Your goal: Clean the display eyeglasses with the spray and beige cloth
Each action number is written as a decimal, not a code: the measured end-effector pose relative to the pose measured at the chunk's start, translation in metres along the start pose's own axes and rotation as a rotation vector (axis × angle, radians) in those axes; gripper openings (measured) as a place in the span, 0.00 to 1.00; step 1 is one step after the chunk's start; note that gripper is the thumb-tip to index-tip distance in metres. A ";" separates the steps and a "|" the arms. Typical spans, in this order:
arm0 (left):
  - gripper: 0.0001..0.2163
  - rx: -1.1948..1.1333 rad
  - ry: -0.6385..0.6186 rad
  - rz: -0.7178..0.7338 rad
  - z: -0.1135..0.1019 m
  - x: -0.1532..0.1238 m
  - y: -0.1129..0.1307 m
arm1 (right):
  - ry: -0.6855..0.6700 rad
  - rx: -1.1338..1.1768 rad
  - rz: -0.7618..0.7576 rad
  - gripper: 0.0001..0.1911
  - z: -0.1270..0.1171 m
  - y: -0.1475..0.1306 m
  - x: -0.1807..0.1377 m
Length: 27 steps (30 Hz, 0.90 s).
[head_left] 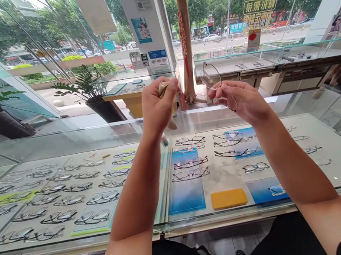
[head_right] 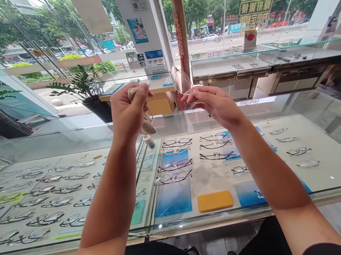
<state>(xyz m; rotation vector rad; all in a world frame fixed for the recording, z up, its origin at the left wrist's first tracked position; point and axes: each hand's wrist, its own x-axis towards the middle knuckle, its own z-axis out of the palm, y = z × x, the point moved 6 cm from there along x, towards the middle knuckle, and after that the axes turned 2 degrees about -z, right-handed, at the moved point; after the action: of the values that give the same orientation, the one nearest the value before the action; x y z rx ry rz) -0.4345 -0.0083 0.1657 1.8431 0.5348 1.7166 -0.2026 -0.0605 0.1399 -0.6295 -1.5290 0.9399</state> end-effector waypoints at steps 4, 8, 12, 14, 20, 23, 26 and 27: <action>0.18 0.100 -0.096 0.069 0.011 -0.011 0.033 | -0.061 -0.001 0.002 0.15 0.003 -0.008 -0.003; 0.24 0.116 -0.108 0.097 0.020 -0.016 0.046 | -0.141 -0.033 0.007 0.15 0.006 -0.017 -0.006; 0.25 0.357 -0.139 0.322 0.029 -0.018 0.045 | -0.206 -0.087 -0.010 0.15 0.007 -0.022 -0.009; 0.25 0.476 -0.131 0.445 0.032 -0.020 0.045 | -0.212 -0.128 -0.039 0.14 0.007 -0.024 -0.010; 0.22 0.464 -0.058 0.414 0.028 -0.019 0.049 | -0.202 -0.248 -0.131 0.13 0.011 -0.035 -0.015; 0.20 0.421 -0.024 0.348 0.025 -0.018 0.049 | -0.197 -0.277 -0.149 0.13 0.014 -0.040 -0.016; 0.21 0.395 0.005 0.285 0.022 -0.017 0.047 | -0.199 -0.289 -0.171 0.13 0.016 -0.044 -0.017; 0.22 0.406 -0.005 0.295 0.023 -0.017 0.047 | -0.195 -0.295 -0.178 0.12 0.016 -0.045 -0.017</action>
<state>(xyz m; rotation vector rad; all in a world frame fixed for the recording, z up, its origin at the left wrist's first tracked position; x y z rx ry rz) -0.4173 -0.0583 0.1822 2.3057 0.6759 1.8978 -0.2102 -0.1021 0.1684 -0.6105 -1.8859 0.6602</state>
